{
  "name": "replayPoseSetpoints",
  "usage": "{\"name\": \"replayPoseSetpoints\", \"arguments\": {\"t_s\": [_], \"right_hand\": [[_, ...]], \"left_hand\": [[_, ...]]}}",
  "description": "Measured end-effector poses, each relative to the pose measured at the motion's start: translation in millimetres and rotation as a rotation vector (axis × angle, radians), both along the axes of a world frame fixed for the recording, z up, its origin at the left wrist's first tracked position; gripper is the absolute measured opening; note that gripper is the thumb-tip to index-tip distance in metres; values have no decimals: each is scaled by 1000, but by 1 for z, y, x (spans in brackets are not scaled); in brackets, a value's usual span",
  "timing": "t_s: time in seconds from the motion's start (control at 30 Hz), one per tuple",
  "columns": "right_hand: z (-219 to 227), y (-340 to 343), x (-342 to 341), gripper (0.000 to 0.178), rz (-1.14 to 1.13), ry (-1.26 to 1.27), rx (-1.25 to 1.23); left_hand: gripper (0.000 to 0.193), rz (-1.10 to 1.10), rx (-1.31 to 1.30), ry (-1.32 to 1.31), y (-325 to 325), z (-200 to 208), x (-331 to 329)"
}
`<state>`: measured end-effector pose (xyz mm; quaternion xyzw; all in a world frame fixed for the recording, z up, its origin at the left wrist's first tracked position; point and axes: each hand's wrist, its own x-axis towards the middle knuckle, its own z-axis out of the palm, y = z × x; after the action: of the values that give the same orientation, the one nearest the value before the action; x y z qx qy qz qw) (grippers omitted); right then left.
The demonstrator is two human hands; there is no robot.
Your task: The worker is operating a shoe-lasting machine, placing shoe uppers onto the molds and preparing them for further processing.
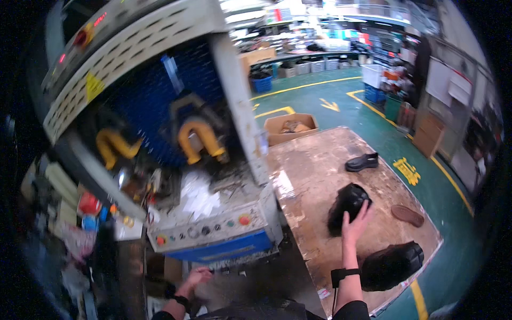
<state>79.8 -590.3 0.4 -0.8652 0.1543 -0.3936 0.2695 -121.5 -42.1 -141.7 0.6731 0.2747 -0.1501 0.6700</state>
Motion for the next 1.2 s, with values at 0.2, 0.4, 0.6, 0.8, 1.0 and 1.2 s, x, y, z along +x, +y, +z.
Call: {"name": "replayPoseSetpoints", "arguments": {"t_s": [0.2,0.4,0.6,0.8,1.0,1.2], "right_hand": [[-25,64,-18,49,135,-160,-233],[-119,266,-10,40,1002,281,330],[-76,477,-78,33,1485,579,221],[-63,583,-130,31,1605,674,132],[-68,633,-154,28,1809,754,105],[-58,651,-156,21,1787,875,179]], "left_hand": [[19,183,340,-229,99,2,-82],[18,982,1045,-214,201,52,-208],[26,1414,1909,264,291,90,-403],[33,1029,1856,679,330,112,-433],[35,850,1418,1081,363,87,-435],[23,1314,1303,439,373,125,-417]]}}
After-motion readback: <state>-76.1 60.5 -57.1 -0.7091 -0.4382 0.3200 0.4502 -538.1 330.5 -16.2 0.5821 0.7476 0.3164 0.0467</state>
